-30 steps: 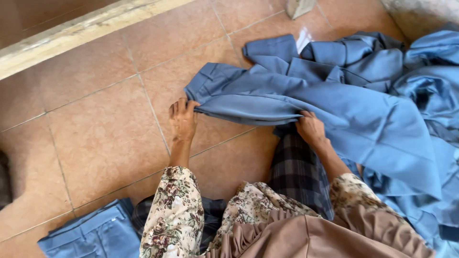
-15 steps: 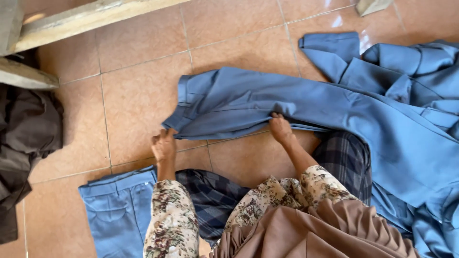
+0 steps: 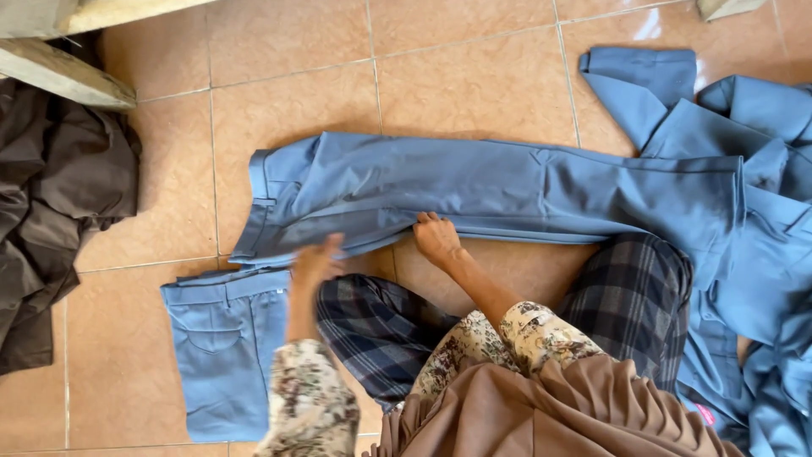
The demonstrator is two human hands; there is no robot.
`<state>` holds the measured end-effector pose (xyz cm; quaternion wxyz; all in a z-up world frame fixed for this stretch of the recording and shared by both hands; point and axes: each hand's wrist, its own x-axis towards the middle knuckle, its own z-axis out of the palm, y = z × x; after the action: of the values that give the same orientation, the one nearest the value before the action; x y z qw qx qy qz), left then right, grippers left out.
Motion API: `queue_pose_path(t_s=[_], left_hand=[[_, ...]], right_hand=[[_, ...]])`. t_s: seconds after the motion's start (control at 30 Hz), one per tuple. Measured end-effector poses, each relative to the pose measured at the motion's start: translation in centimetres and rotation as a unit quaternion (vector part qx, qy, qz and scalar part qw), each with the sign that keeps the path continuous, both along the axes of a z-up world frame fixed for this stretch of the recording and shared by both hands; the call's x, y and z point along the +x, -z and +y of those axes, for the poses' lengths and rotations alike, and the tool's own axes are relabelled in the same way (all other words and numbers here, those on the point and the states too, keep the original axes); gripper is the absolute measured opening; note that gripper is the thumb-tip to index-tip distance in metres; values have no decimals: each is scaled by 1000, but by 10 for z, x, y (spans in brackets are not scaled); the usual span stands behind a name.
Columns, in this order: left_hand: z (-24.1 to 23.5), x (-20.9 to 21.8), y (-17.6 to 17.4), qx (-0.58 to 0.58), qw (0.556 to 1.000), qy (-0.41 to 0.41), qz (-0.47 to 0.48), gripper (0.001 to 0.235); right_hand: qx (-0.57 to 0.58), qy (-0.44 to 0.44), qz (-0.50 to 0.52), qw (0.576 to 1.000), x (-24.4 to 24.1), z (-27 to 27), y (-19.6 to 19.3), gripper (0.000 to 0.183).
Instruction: The person sits on a tiled floor and folds multiple pairs of blue trousers by hand. Each pair is laid flat, folded lengthwise, then folded into a compact rectangle and placed into a growing stack.
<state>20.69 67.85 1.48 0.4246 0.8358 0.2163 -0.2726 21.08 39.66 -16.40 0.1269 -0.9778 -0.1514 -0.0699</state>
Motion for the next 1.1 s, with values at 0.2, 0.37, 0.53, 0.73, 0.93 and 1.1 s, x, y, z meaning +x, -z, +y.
queue_pose_path(t_s=[0.2,0.37,0.53,0.73,0.93,1.1], left_hand=[[-185,-14,-23,-339,902,-249,101,114],[-171,11,68,-347,857,-373,69,87],[-99,12,39,-405,798,-445,30,103],[22,23,60,-399,753,-517,-74,109],[96,16,78,-437,690,-560,-139,97],[141,24,163,-261,738,-608,-136,110]], right_hand=[[15,-23,-24,999,-20,-10,-72,19],[-46,-15,-59,997,-35,-48,-70,13],[-109,-4,-92,990,-60,-99,-58,10],[-141,44,-74,986,-84,-136,-6,8],[-25,-61,-41,997,-92,-109,-38,9],[204,-32,50,977,-86,-119,-83,26]])
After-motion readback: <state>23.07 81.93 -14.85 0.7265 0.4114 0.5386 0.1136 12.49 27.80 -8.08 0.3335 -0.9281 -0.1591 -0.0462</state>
